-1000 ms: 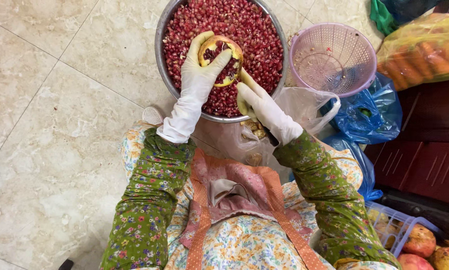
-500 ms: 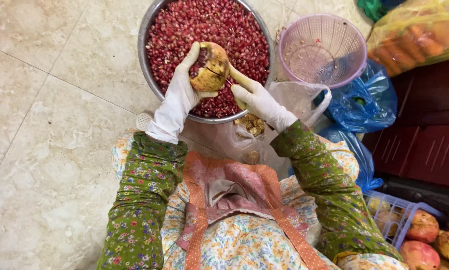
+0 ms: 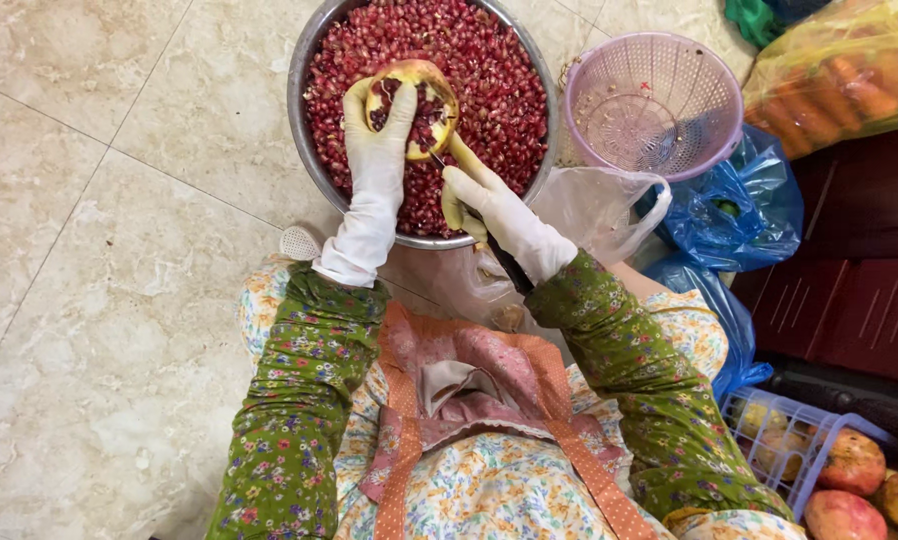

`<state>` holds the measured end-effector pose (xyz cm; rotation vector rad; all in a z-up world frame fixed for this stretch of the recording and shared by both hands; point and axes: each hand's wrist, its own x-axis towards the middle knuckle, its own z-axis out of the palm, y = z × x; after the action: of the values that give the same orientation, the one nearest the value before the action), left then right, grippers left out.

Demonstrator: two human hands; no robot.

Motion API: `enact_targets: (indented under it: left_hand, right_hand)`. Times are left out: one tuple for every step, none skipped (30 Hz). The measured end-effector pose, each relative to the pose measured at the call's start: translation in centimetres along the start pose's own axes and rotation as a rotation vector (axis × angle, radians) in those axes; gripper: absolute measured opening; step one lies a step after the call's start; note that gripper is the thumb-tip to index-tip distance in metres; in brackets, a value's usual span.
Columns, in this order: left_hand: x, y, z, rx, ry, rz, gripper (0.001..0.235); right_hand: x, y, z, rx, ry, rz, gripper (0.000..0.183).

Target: The person sits on the floor and de-seeds pomegranates by cutting them open and separating the seeds from the peel. The seeds are collected in a large metal bowl, and the peels are placed into a plastic bag.

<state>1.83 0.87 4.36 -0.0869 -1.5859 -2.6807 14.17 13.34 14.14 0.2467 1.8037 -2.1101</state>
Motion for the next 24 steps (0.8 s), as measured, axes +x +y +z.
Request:
enact_targets:
  left_hand:
    - [-0.1,-0.1,0.0,0.028,-0.007,0.058,0.060]
    - [-0.2,-0.2,-0.1,0.055,-0.016,0.113,0.061]
    - [-0.3,-0.2,-0.1,0.083,-0.025,0.169,0.062]
    - [-0.3,-0.1,-0.1,0.063,-0.016,0.071,0.063]
    - [-0.2,0.2,-0.2,0.043,-0.007,-0.028,0.065]
    - [-0.1,0.4,-0.3,0.022,0.001,-0.126,0.068]
    - [0.0,0.7,-0.4,-0.053,-0.007,-0.146,0.069]
    - [0.0,0.9,-0.5,-0.128,-0.018,-0.166,0.070]
    - [0.0,1.0,-0.5,-0.204,-0.029,-0.186,0.071]
    - [0.0,1.2,-0.4,-0.211,-0.065,-0.265,0.073]
    - [0.0,1.2,-0.4,-0.217,-0.101,-0.343,0.074]
    - [-0.4,1.3,-0.6,-0.219,-0.133,-0.427,0.076]
    - [-0.7,1.3,-0.7,-0.237,-0.172,-0.476,0.079]
    - [-0.5,1.5,-0.7,-0.254,-0.216,-0.518,0.082]
    - [-0.3,1.8,-0.6,-0.270,-0.261,-0.560,0.085]
    - [-0.3,1.9,-0.5,-0.309,-0.258,-0.618,0.085]
    - [-0.2,2.0,-0.4,-0.348,-0.254,-0.675,0.085]
    - [-0.3,2.1,-0.4,-0.382,-0.250,-0.739,0.086]
    - [-0.6,2.0,-0.4,-0.370,-0.231,-0.732,0.085]
    - [-0.6,2.0,-0.3,-0.363,-0.209,-0.712,0.085]
    - [-0.5,2.0,-0.2,-0.356,-0.186,-0.693,0.085]
    - [-0.7,1.7,-0.1,-0.325,-0.163,-0.613,0.084]
    - [-0.7,1.4,-0.1,-0.294,-0.140,-0.534,0.083]
    - [-0.5,1.1,0.1,-0.267,-0.114,-0.446,0.083]
  right_hand:
    - [0.4,0.2,-0.1,0.001,-0.006,-0.024,0.074]
    - [0.7,0.5,-0.2,0.003,-0.008,-0.048,0.074]
    - [1.0,0.8,-0.5,0.005,-0.010,-0.072,0.074]
    - [1.2,1.1,-0.7,-0.055,-0.010,-0.129,0.075]
    - [1.4,1.3,-1.0,-0.115,-0.010,-0.186,0.077]
    - [1.5,1.4,-1.3,-0.174,-0.011,-0.243,0.079]
    - [1.5,1.5,-1.6,-0.212,-0.015,-0.248,0.080]
    - [1.4,1.5,-2.0,-0.250,-0.015,-0.255,0.081]
    - [1.3,1.5,-2.3,-0.288,-0.016,-0.261,0.082]
    - [1.3,1.3,-2.8,-0.321,-0.018,-0.253,0.083]
    - [1.2,1.1,-3.3,-0.353,-0.019,-0.244,0.084]
    - [0.9,1.2,-3.7,-0.380,-0.023,-0.230,0.086]
    - [0.7,1.3,-4.1,-0.433,-0.012,-0.236,0.084]
    - [0.8,1.2,-4.6,-0.489,0.000,-0.252,0.083]
    - [1.0,1.0,-5.1,-0.545,0.012,-0.266,0.082]
    - [1.1,0.8,-5.9,-0.666,0.006,-0.354,0.079]
    - [1.3,0.7,-6.6,-0.788,-0.001,-0.442,0.077]
    - [1.3,1.0,-7.1,-0.902,-0.006,-0.527,0.074]
    - [1.2,1.5,-7.4,-0.886,0.044,-0.414,0.073]
    - [1.3,1.6,-7.6,-0.876,0.084,-0.308,0.072]
    - [1.3,1.8,-7.6,-0.864,0.121,-0.201,0.071]
    - [1.0,2.3,-7.4,-0.897,0.081,-0.392,0.068]
    - [0.6,2.8,-7.0,-0.915,0.028,-0.582,0.065]
    - [0.5,2.8,-6.5,-0.774,-0.015,-0.568,0.067]
